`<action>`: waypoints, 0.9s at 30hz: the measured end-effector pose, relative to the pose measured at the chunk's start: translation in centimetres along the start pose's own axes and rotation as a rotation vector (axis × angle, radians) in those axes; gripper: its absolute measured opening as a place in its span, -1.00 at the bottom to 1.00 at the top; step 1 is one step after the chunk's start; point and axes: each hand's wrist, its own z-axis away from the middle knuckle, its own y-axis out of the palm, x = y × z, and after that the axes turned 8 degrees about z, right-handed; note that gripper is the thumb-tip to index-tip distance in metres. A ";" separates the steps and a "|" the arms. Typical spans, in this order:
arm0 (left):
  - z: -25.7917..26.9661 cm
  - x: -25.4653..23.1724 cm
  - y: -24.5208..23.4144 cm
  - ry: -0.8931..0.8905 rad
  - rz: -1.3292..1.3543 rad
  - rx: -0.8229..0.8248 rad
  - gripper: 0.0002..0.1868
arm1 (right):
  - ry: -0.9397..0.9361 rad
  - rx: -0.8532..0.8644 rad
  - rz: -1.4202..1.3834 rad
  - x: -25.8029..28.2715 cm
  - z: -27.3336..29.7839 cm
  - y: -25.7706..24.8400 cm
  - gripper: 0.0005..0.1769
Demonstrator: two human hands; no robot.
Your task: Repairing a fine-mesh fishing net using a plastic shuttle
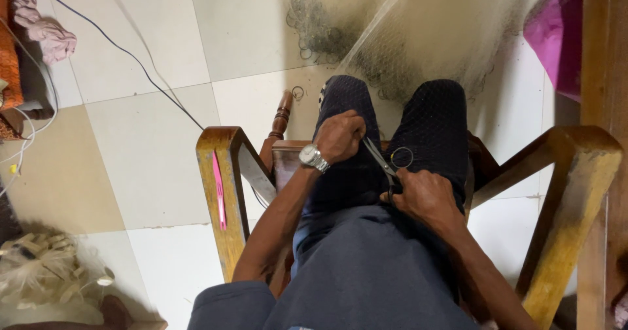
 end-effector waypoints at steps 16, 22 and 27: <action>-2.0 -2.5 -2.3 0.081 -0.306 0.289 -0.93 | -0.007 0.018 0.059 0.2 0.0 -0.2 -0.54; -1.9 -1.2 -1.8 0.055 -0.212 0.289 -0.94 | 0.010 0.073 0.042 -0.1 1.6 -0.9 -0.56; -1.9 0.0 -0.9 0.052 -0.111 0.256 -0.94 | 0.002 0.013 0.057 0.0 0.7 -0.1 -0.52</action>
